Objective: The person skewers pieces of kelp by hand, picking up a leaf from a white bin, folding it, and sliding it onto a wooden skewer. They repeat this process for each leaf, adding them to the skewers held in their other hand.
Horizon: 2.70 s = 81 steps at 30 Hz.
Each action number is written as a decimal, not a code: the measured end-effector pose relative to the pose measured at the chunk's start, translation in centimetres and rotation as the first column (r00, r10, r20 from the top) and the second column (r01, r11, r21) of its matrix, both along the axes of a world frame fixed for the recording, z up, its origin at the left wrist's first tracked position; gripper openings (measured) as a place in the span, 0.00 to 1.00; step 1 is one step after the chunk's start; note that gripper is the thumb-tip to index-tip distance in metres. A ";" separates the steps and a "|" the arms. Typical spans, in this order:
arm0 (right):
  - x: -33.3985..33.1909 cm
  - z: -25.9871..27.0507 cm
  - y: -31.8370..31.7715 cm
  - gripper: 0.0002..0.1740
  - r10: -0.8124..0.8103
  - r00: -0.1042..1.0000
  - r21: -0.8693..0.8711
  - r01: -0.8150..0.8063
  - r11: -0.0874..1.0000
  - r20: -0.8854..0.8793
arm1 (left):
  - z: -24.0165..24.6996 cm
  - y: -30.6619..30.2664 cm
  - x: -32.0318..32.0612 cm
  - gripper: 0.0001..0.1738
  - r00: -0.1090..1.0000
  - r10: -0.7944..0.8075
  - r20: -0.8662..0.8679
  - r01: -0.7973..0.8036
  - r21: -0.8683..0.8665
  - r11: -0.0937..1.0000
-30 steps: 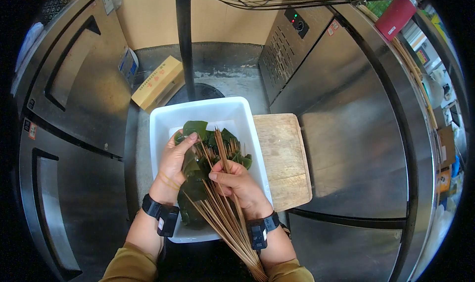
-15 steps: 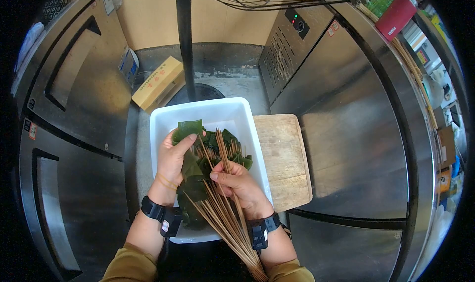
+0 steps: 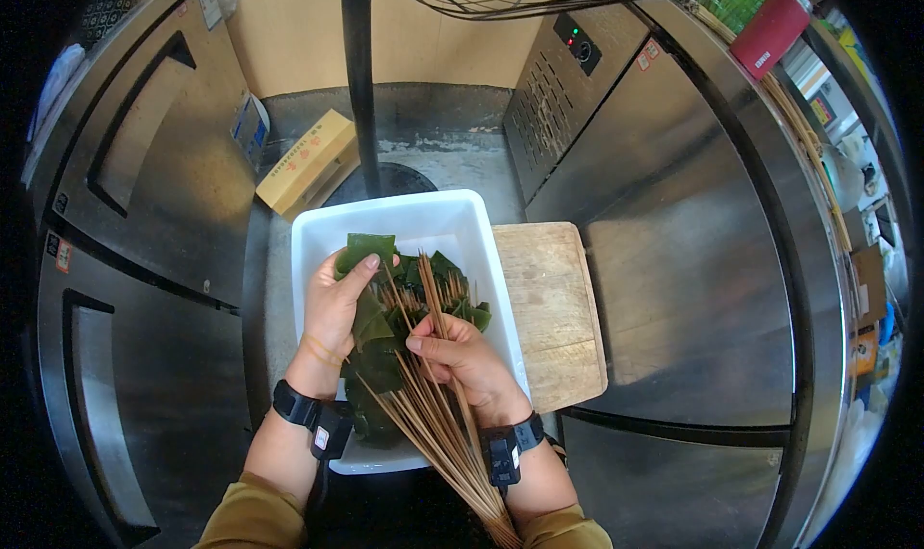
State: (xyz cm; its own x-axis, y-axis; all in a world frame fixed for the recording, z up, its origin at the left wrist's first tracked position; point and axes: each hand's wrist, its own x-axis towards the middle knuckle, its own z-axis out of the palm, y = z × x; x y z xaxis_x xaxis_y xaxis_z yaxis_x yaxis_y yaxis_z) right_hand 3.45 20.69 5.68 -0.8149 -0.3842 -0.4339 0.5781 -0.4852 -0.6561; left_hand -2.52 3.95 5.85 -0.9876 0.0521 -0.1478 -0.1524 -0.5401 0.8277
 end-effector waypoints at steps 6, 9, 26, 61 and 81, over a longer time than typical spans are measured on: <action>-0.1 -0.4 0.2 0.06 0.002 1.000 0.018 -0.002 1.000 0.002 | 0.6 -0.2 0.2 0.09 0.998 -0.064 -0.006 0.063 -0.111 0.992; -0.1 -0.4 0.2 0.06 -0.006 1.000 0.043 0.005 0.999 0.004 | 0.3 0.0 0.4 0.09 0.996 -0.093 -0.015 0.088 -0.191 0.978; -0.2 0.2 0.0 0.05 0.043 0.998 0.095 -0.038 0.995 -0.044 | -0.2 -0.5 -0.1 0.08 0.997 -0.075 -0.007 0.074 -0.088 0.993; 0.0 -0.4 0.6 0.06 -0.060 0.998 0.049 0.062 0.997 -0.035 | 0.2 1.2 2.8 0.08 0.967 -0.196 -0.164 0.081 -0.532 0.843; 0.3 0.5 1.2 0.09 0.009 0.999 -0.411 0.014 0.911 0.054 | -1.6 1.0 1.7 0.11 0.944 -0.325 -0.052 0.158 -0.794 0.587</action>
